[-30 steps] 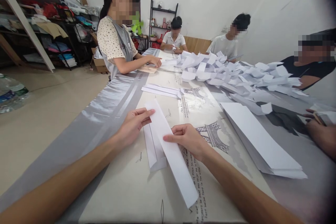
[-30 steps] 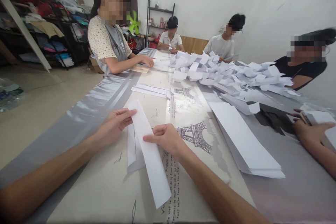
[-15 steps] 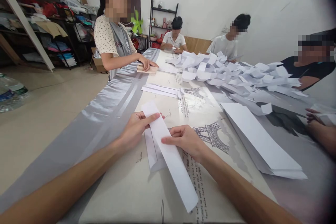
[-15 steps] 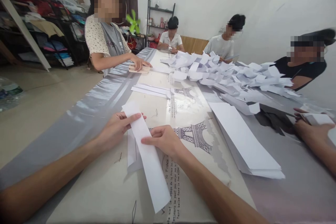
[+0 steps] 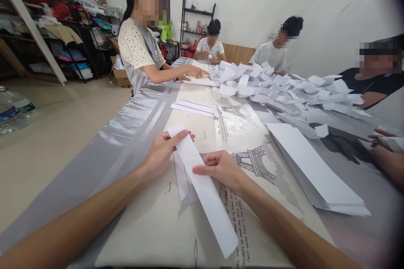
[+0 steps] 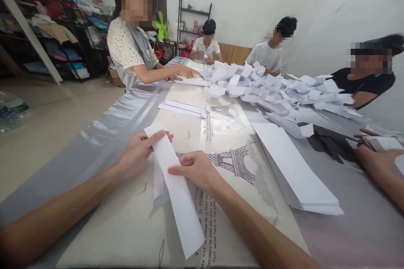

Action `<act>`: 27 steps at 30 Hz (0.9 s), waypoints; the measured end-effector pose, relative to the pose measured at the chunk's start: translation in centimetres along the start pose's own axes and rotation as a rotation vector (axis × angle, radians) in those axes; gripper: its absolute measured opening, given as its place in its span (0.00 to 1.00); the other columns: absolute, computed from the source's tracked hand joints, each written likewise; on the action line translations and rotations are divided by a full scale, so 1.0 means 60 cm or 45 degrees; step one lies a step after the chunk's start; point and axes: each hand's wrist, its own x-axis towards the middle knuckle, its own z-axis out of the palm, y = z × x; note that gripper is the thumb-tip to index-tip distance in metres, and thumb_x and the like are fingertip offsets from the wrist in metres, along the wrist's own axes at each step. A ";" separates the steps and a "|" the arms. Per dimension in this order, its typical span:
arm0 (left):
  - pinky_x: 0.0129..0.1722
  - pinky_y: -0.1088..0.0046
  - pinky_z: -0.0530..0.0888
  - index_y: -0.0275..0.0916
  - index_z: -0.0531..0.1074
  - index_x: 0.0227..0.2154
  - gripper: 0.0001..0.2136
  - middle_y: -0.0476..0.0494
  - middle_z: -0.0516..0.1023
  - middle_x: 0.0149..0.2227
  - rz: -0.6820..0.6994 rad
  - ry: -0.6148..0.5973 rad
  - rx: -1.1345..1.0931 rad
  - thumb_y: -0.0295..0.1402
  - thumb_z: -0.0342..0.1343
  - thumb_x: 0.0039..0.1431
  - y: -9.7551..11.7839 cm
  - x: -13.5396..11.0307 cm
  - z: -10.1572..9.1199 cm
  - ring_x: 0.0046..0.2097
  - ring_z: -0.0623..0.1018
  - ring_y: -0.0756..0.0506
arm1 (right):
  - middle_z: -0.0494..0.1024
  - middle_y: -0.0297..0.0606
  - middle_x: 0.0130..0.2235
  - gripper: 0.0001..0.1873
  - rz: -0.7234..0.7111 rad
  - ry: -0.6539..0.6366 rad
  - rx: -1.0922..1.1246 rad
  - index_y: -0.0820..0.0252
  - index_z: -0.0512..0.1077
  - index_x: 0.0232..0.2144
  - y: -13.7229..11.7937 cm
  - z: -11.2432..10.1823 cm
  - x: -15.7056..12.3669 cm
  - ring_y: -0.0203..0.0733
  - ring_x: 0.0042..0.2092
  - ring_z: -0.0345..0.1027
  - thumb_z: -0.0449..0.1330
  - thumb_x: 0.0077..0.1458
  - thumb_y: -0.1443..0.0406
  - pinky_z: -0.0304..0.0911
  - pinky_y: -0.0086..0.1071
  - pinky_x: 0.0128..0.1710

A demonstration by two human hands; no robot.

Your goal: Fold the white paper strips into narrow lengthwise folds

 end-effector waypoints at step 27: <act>0.42 0.66 0.75 0.35 0.82 0.35 0.17 0.34 0.85 0.42 0.091 0.026 0.077 0.46 0.69 0.52 0.006 0.002 -0.002 0.43 0.82 0.38 | 0.81 0.35 0.28 0.15 0.002 -0.022 -0.007 0.59 0.73 0.21 -0.003 -0.004 -0.002 0.39 0.29 0.72 0.74 0.45 0.59 0.63 0.31 0.30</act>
